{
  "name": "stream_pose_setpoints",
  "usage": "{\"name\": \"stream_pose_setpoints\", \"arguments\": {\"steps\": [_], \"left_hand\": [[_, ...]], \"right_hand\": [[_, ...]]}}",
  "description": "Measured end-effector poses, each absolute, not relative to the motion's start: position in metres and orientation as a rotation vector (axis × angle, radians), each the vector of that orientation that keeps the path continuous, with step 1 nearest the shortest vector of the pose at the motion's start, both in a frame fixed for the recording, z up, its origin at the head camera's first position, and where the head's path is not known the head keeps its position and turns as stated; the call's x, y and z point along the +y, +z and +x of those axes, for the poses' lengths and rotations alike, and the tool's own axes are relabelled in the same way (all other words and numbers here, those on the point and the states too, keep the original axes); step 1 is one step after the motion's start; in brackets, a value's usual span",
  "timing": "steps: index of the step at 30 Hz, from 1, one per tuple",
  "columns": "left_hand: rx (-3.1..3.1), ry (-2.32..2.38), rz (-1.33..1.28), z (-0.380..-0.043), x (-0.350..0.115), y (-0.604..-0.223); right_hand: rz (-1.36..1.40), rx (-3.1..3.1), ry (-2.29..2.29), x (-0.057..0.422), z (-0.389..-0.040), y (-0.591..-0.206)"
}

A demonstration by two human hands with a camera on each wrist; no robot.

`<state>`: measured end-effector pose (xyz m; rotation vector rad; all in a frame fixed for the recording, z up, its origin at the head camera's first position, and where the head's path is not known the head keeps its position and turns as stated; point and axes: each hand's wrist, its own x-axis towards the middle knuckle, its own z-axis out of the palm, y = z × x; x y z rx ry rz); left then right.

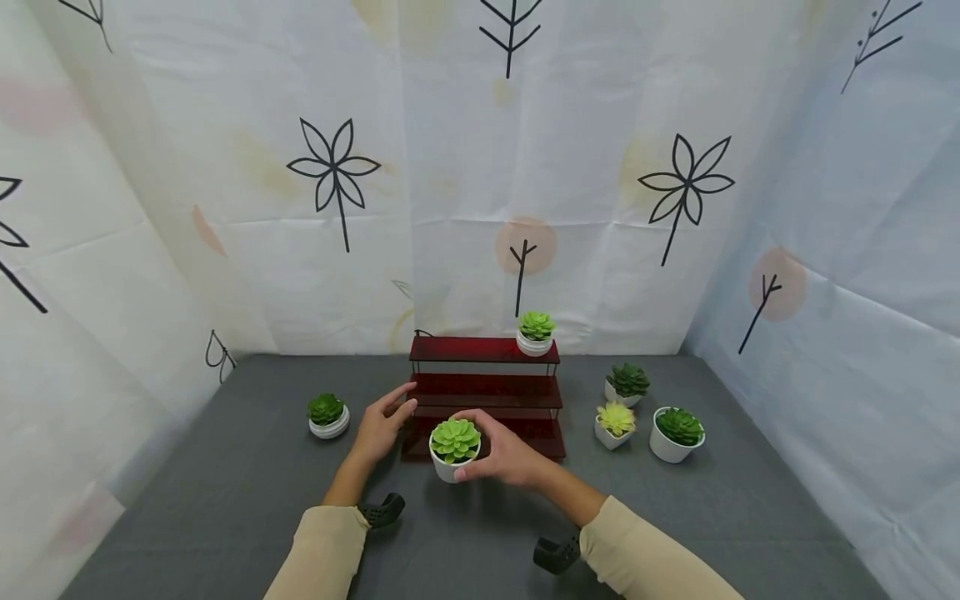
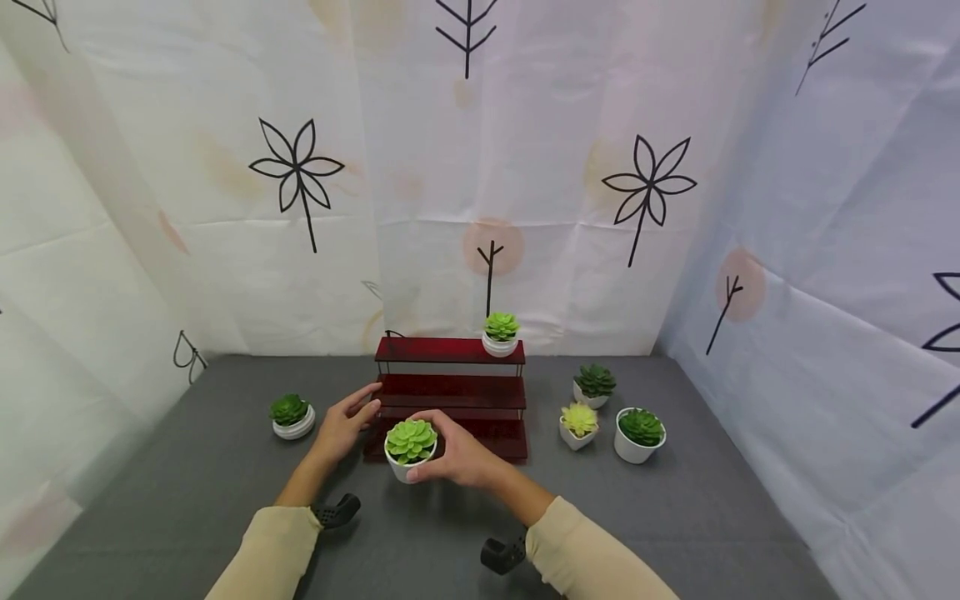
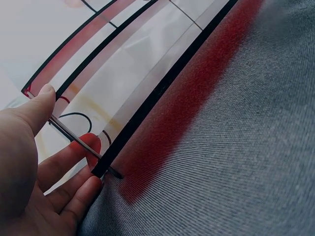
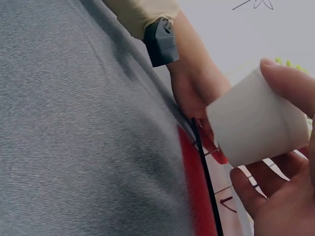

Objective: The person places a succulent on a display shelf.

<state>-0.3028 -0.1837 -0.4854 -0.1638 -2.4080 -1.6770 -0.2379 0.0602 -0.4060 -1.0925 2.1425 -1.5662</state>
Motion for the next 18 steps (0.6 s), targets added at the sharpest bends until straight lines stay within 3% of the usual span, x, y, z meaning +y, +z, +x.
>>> {"name": "stream_pose_setpoints", "arguments": {"steps": [18], "left_hand": [[-2.378, -1.776, -0.249, -0.286, -0.18, -0.463]], "right_hand": [[-0.762, 2.359, -1.913, 0.058, -0.262, -0.372]]}}
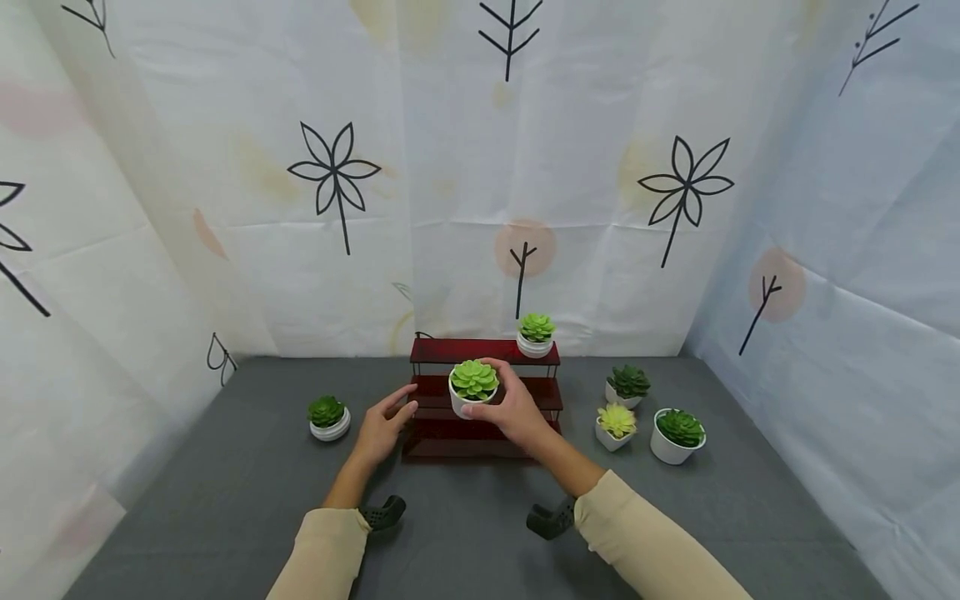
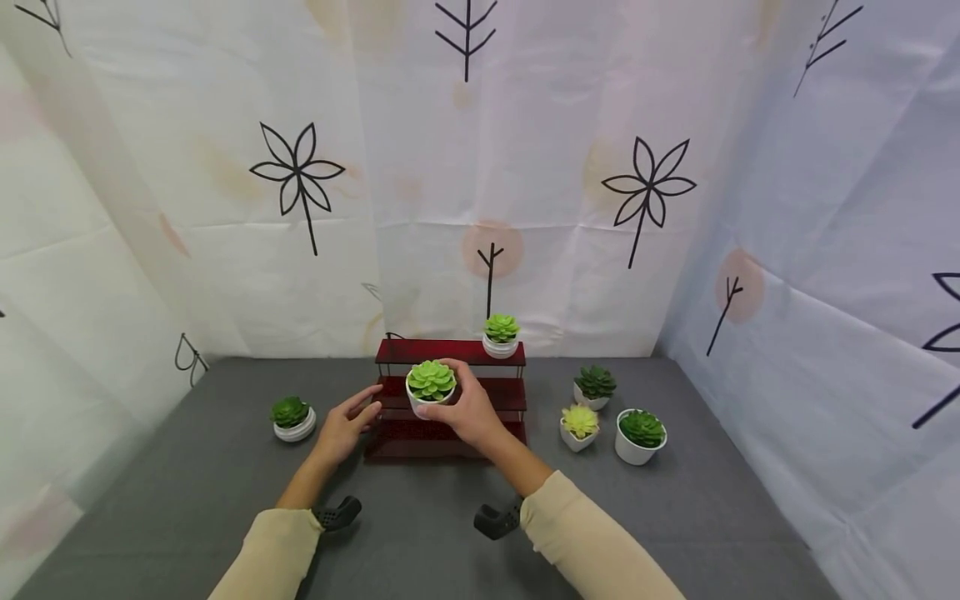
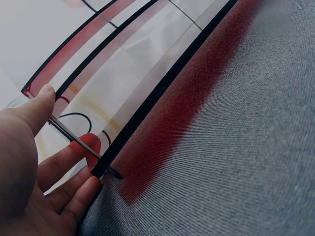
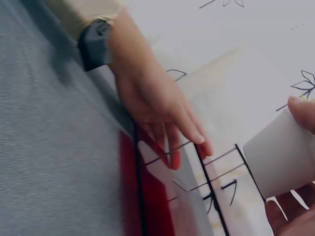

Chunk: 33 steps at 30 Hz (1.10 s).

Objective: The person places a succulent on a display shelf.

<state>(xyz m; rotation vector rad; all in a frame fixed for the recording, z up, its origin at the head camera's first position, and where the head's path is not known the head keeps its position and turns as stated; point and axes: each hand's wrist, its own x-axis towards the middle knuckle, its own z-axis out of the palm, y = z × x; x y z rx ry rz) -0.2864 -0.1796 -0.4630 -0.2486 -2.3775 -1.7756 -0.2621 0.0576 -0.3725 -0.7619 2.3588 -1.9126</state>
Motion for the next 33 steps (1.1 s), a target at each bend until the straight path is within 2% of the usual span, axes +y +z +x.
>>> {"name": "stream_pose_setpoints", "arguments": {"steps": [11, 19, 27, 33], "left_hand": [[-2.378, -1.731, -0.227, -0.301, -0.186, -0.488], [-2.39, -1.735, -0.22, -0.3, -0.186, -0.486], [-2.366, -1.771, -0.251, -0.287, -0.181, -0.466], [-2.371, -1.769, -0.239, -0.294, -0.185, -0.475]], "right_hand": [[-0.636, 2.314, -2.086, 0.053, -0.284, -0.36], [-0.55, 2.464, -2.058, 0.052, -0.31, -0.372], [-0.413, 2.583, -2.021, 0.047, -0.33, -0.382], [-0.3, 2.665, -1.948, 0.047, -0.338, -0.381]]}}
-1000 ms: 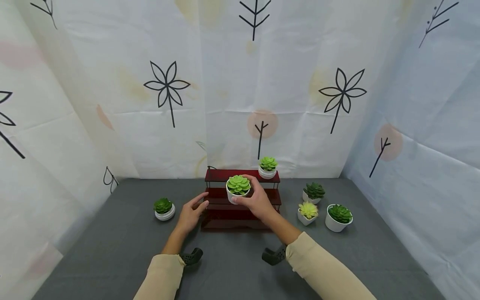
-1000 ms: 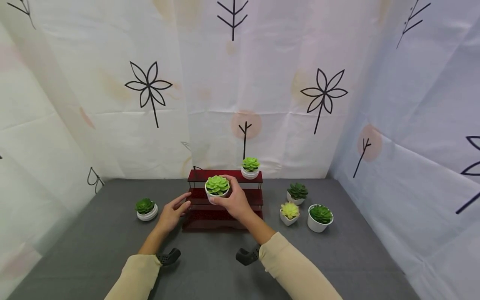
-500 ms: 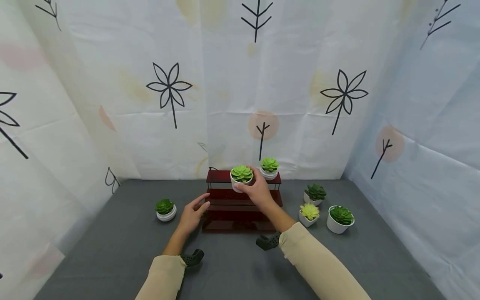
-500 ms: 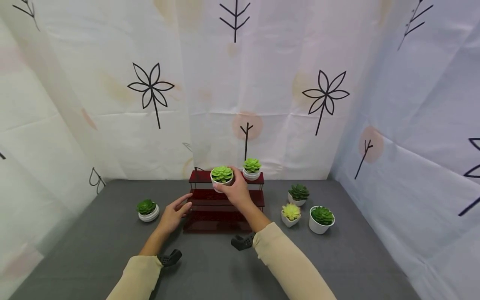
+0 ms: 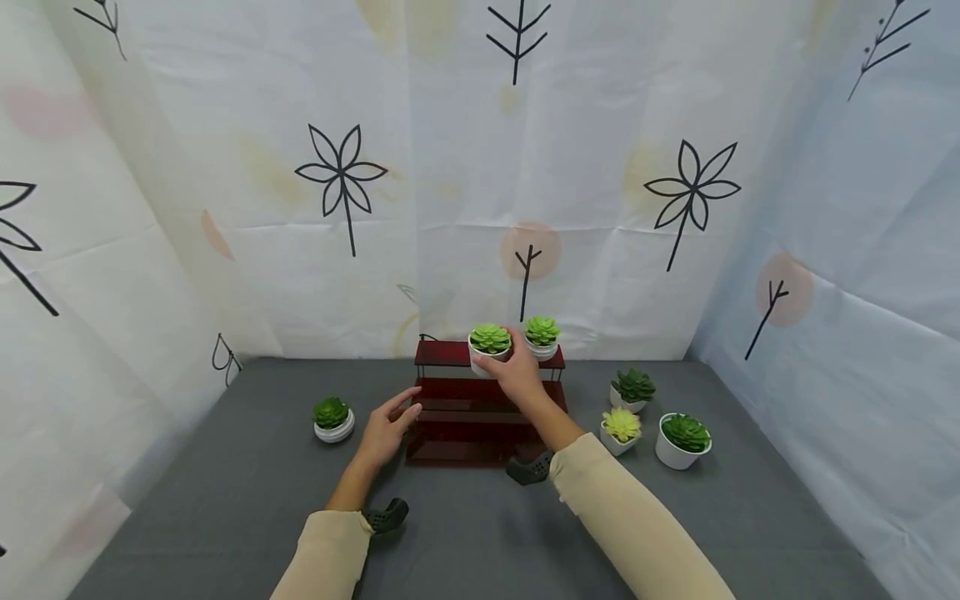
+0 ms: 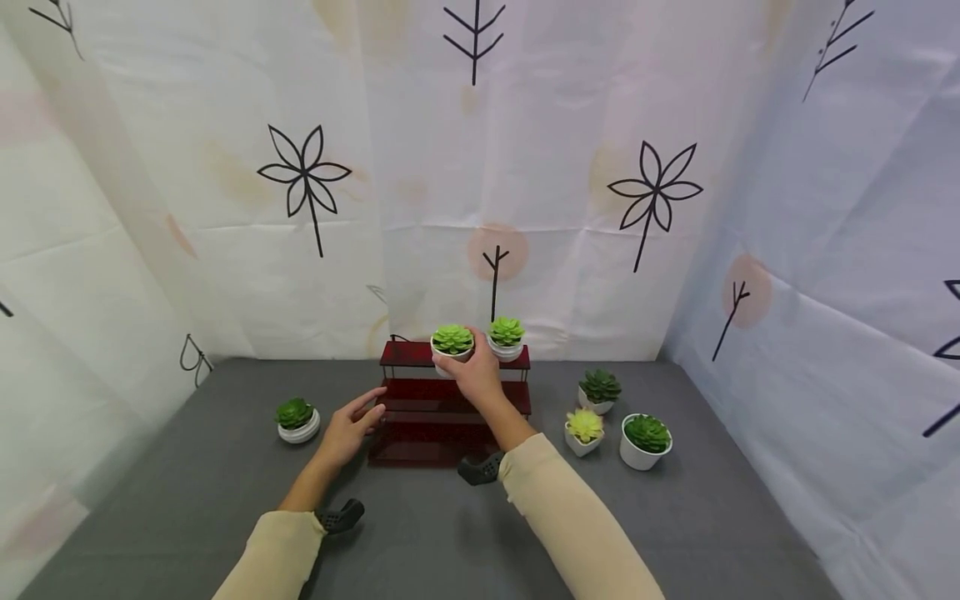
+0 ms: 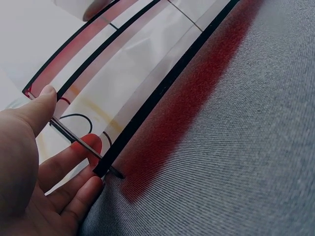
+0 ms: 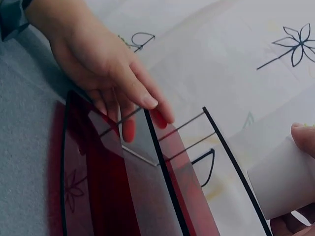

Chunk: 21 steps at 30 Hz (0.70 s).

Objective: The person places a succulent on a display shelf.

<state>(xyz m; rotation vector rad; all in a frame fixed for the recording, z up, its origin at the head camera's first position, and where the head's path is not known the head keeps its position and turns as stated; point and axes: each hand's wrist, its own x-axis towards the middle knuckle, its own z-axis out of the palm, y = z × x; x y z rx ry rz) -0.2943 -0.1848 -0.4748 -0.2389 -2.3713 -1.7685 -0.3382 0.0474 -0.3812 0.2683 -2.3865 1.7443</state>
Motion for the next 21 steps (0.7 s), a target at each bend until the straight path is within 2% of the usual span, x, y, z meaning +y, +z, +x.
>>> {"name": "stream_pose_setpoints", "arguments": {"steps": [7, 21], "left_hand": [[-2.375, -1.713, -0.243, -0.302, -0.187, -0.488], [-2.395, -1.746, -0.268, -0.283, -0.181, -0.462]], "right_hand": [[0.217, -2.444, 1.66, 0.047, -0.345, -0.381], [0.132, -2.447, 1.597, 0.04, -0.355, -0.382]]}}
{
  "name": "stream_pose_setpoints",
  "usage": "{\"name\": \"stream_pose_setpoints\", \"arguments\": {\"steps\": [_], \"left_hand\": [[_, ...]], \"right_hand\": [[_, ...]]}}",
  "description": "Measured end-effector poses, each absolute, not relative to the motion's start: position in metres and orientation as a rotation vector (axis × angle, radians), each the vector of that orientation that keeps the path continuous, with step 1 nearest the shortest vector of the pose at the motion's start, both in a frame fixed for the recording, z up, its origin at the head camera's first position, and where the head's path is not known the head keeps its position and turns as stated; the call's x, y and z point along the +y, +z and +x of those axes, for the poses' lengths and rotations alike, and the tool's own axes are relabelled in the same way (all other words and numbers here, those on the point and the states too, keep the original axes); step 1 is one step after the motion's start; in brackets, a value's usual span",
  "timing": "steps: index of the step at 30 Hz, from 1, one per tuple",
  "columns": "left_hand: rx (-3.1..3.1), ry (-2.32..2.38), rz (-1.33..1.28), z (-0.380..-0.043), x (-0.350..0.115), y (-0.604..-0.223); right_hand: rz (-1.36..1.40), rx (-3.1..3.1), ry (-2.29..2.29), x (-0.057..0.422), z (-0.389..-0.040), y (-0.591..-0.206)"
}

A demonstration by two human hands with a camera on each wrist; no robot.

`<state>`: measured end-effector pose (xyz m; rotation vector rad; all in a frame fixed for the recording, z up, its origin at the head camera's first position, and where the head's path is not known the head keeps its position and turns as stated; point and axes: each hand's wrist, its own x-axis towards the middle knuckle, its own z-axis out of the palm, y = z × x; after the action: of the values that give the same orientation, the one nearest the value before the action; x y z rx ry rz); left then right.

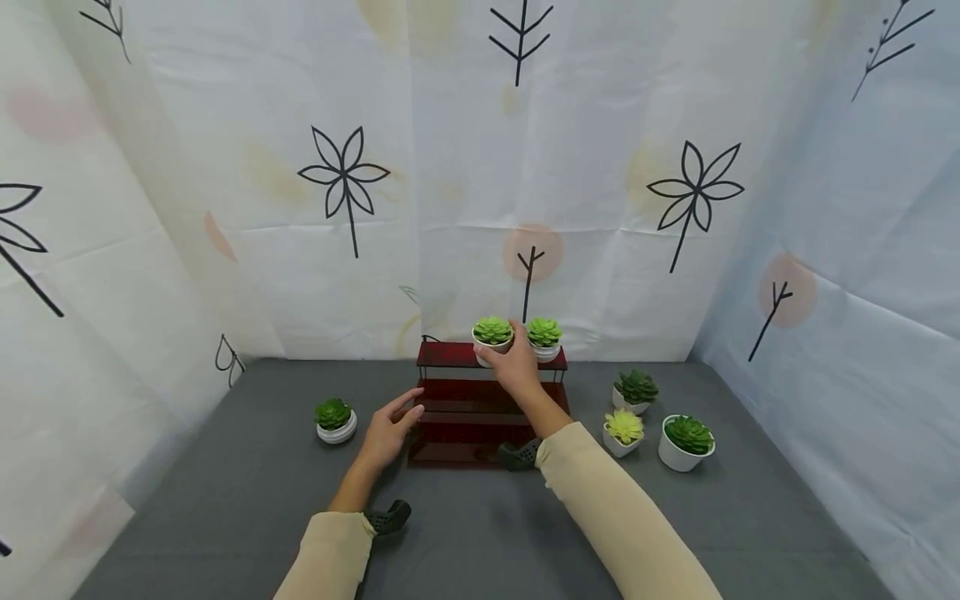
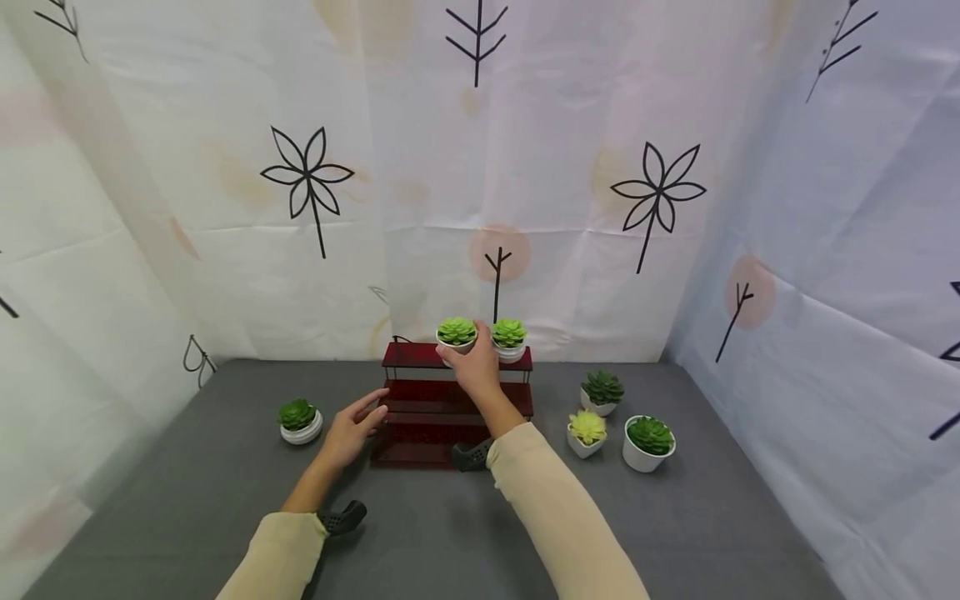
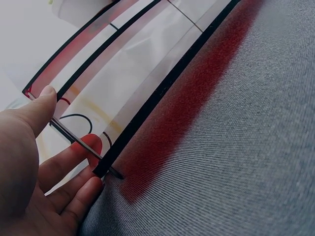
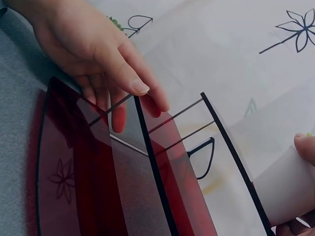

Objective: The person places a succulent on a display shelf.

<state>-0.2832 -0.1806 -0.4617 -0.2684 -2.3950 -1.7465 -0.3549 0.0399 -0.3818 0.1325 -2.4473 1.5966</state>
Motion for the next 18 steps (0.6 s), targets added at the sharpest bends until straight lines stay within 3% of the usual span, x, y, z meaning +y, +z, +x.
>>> {"name": "stream_pose_setpoints", "arguments": {"steps": [18], "left_hand": [[-2.377, -1.78, -0.288, -0.287, -0.184, -0.4673]], "right_hand": [[0.103, -2.431, 1.566, 0.0351, -0.3584, -0.3795]]}}
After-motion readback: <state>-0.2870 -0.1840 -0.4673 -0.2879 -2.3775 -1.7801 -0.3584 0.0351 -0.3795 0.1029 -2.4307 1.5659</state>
